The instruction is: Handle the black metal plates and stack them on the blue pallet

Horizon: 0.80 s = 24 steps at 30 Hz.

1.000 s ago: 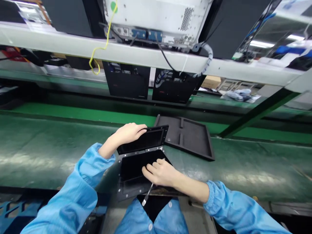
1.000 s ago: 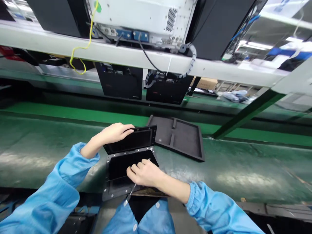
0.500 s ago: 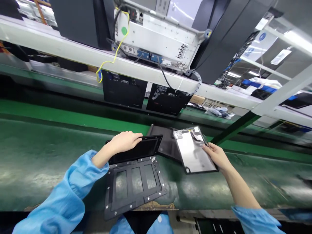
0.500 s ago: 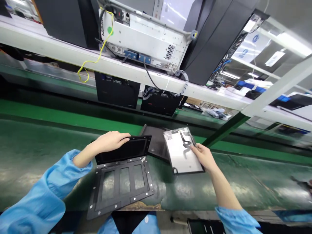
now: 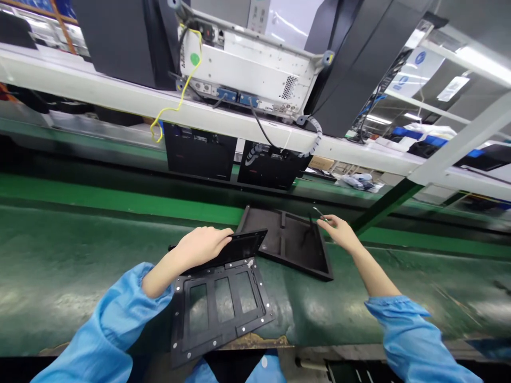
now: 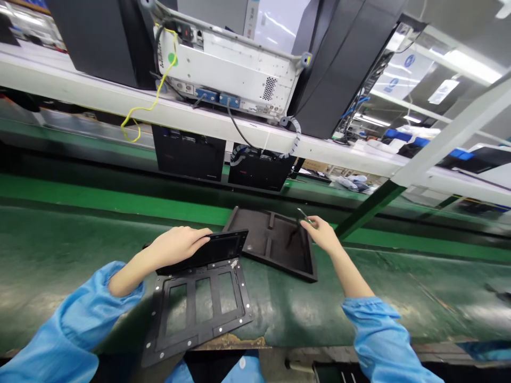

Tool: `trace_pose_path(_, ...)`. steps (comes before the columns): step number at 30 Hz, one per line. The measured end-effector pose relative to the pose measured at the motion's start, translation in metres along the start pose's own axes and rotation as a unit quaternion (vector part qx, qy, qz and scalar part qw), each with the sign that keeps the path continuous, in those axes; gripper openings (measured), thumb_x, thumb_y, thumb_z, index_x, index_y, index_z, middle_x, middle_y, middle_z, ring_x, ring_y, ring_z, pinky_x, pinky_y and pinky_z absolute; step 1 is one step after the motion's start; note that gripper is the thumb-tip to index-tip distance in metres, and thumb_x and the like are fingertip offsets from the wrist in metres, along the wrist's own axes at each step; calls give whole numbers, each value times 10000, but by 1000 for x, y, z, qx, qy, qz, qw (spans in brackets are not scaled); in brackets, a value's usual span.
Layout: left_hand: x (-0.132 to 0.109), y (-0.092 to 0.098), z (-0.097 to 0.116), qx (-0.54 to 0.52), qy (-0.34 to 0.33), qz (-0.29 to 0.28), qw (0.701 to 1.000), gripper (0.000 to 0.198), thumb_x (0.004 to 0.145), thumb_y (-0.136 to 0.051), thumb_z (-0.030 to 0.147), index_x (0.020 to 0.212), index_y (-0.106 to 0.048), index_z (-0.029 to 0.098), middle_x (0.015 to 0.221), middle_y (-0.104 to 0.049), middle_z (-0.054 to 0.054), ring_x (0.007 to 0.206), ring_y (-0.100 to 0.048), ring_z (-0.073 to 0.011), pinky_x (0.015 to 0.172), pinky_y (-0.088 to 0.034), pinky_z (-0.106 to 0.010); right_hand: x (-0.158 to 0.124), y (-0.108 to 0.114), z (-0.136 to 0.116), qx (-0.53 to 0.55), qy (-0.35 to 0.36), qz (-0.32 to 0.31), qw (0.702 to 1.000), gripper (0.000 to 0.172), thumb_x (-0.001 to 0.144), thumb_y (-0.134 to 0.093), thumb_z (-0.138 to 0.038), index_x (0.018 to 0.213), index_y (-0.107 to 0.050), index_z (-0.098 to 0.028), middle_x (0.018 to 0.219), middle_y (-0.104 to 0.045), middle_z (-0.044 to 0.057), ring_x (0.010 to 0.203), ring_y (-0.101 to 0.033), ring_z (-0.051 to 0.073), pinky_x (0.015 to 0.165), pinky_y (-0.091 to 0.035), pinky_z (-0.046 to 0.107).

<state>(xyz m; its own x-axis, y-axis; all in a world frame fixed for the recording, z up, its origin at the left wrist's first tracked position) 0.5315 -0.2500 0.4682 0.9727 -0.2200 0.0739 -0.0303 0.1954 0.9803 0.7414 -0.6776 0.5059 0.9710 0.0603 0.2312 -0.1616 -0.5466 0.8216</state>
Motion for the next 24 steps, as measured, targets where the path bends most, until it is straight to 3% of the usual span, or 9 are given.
trace_pose_path(5,-14,-4,18,1,-15,9,1000,322,1164,-426,350,1305,-700,257,1072,-850,-72,957,-832,-301,798,-593,-357,-58,-40,-52,49,106,-54,992,506,927,-685,-664,1195,-779,-245,920,-762,32,735,-626,214,766,-505,364)
trace_pose_path(8,-35,-20,44,20,-44,25,999,301,1154,-461,286,1318,-708,234,1118,-845,-76,918,-834,-277,781,-609,-360,-99,-59,-60,100,108,-85,986,504,953,-684,-674,1205,-769,-245,903,-741,26,742,-623,210,740,-504,354)
trace_pose_path(13,-86,-82,99,74,-117,98,986,327,1082,-632,229,1400,-696,193,1348,-795,-117,1101,-811,-290,829,-632,-386,-146,-89,-32,219,30,-96,971,559,933,-715,-715,1183,-775,-218,1006,-783,74,913,-740,258,865,-569,370)
trace_pose_path(17,-116,-131,122,101,-131,135,977,310,1101,-606,236,1389,-715,200,1459,-749,-96,1274,-751,-303,861,-615,-380,-176,-121,-6,256,-23,-100,961,616,849,-766,-778,1071,-785,-204,925,-787,90,897,-757,287,871,-597,393)
trace_pose_path(20,-126,-140,128,99,-137,173,970,298,1132,-536,236,1346,-738,188,1457,-752,-78,1289,-740,-288,860,-596,-366,-197,-143,5,273,-58,-110,954,639,821,-785,-793,1058,-784,-200,923,-789,92,873,-759,287,849,-616,397)
trace_pose_path(24,-128,-127,131,55,-155,200,966,290,1142,-501,203,1288,-750,173,1382,-791,-50,1253,-745,-231,884,-585,-336,-211,-156,12,293,-87,-123,944,644,819,-803,-778,1090,-783,-194,1001,-798,104,892,-767,283,854,-623,394)
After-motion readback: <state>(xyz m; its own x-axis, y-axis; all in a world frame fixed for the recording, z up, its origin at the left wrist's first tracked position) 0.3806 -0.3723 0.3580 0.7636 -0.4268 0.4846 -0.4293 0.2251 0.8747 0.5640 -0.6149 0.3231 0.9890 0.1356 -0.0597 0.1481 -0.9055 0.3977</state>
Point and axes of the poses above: each hand's wrist, its own x-axis towards the middle knuckle, its own y-axis out of the back of the hand, z = x × y, the point moved 8 cm from there along x, towards the middle knuckle
